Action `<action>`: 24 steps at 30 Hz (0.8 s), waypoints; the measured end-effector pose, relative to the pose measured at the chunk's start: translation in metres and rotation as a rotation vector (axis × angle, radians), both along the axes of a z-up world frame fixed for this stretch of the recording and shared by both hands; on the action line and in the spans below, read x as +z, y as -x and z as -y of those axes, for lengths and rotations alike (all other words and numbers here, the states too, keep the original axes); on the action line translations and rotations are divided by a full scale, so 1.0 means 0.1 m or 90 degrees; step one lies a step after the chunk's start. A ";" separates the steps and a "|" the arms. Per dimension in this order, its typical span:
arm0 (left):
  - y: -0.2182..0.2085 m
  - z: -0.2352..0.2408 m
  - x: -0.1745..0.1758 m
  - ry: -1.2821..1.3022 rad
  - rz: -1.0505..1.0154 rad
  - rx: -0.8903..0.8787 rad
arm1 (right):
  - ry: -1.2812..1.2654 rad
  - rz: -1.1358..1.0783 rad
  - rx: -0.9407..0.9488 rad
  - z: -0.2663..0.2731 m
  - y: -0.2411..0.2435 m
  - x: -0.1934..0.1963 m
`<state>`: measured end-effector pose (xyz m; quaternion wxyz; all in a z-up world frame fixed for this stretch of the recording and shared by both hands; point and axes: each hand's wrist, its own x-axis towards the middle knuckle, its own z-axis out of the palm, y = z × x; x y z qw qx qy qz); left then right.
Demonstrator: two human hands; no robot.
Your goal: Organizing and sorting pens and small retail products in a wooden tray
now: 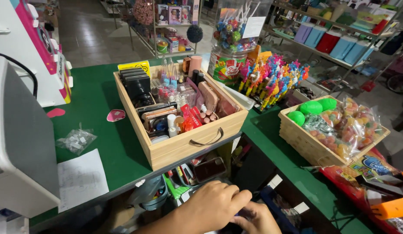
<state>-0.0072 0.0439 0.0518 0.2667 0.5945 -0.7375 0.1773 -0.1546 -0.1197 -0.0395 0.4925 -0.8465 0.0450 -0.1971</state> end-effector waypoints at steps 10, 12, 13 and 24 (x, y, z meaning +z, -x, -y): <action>-0.12 -0.33 0.22 0.127 -0.141 -0.036 | 0.047 0.260 -0.239 0.14 -0.39 1.16; -0.13 -0.34 0.12 0.128 -0.114 -0.035 | 0.069 0.253 -0.335 0.37 -0.65 1.19; -0.14 -0.35 0.07 0.129 -0.085 -0.034 | 0.090 0.246 -0.431 0.49 -0.79 1.21; -0.35 -0.65 -0.22 0.072 -0.069 0.005 | 0.174 0.060 -0.543 1.58 -2.32 1.06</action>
